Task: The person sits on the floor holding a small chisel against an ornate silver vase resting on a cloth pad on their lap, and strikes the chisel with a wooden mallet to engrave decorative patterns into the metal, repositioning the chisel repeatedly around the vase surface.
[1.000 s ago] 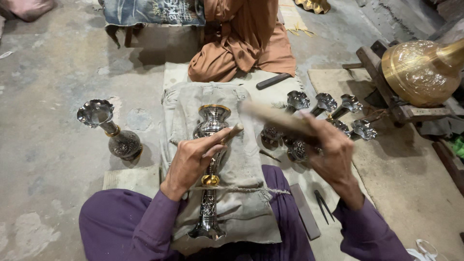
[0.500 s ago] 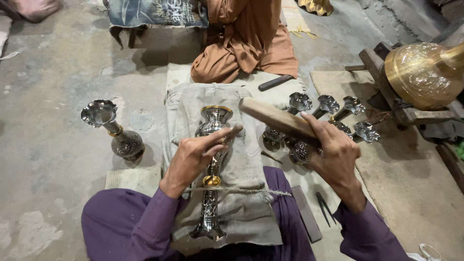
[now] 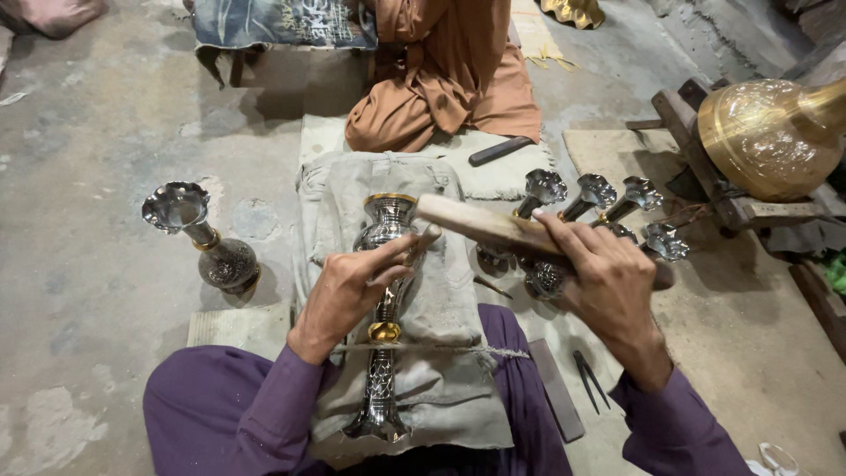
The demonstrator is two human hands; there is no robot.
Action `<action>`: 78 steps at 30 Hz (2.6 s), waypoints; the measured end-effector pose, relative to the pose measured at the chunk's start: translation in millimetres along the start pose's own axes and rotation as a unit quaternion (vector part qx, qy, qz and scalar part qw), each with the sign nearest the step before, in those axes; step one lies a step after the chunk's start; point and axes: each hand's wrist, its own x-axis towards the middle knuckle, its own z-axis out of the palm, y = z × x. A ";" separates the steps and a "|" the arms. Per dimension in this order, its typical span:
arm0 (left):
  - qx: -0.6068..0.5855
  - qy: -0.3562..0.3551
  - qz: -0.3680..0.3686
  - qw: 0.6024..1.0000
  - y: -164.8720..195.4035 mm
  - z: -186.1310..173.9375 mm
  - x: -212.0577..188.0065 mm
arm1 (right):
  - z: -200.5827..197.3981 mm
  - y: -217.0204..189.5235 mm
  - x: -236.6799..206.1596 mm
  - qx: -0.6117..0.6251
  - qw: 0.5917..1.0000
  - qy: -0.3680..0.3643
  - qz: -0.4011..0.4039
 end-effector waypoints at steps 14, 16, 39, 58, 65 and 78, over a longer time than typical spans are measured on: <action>-0.007 -0.007 -0.017 1.000 0.9 -1.8 0.2 | -1.8 2.1 2.3 0.292 0.955 0.047 0.000; -0.013 -0.003 -0.011 1.000 0.3 -1.5 0.1 | 1.2 0.7 0.6 0.250 0.968 0.030 -0.006; -0.012 0.005 0.001 1.000 -3.8 -0.2 0.2 | -0.4 -6.8 6.5 0.382 0.923 0.052 -0.002; -0.013 0.009 0.013 1.000 -3.1 -3.4 0.1 | -3.5 -8.9 3.1 0.022 0.998 -0.041 0.039; -0.007 -0.001 0.015 1.000 -5.2 -4.7 -0.7 | -10.7 -5.7 4.4 0.252 0.967 0.047 0.010; -0.002 0.014 -0.001 1.000 -7.9 1.4 -2.2 | 11.8 8.5 1.2 0.048 0.995 0.028 -0.084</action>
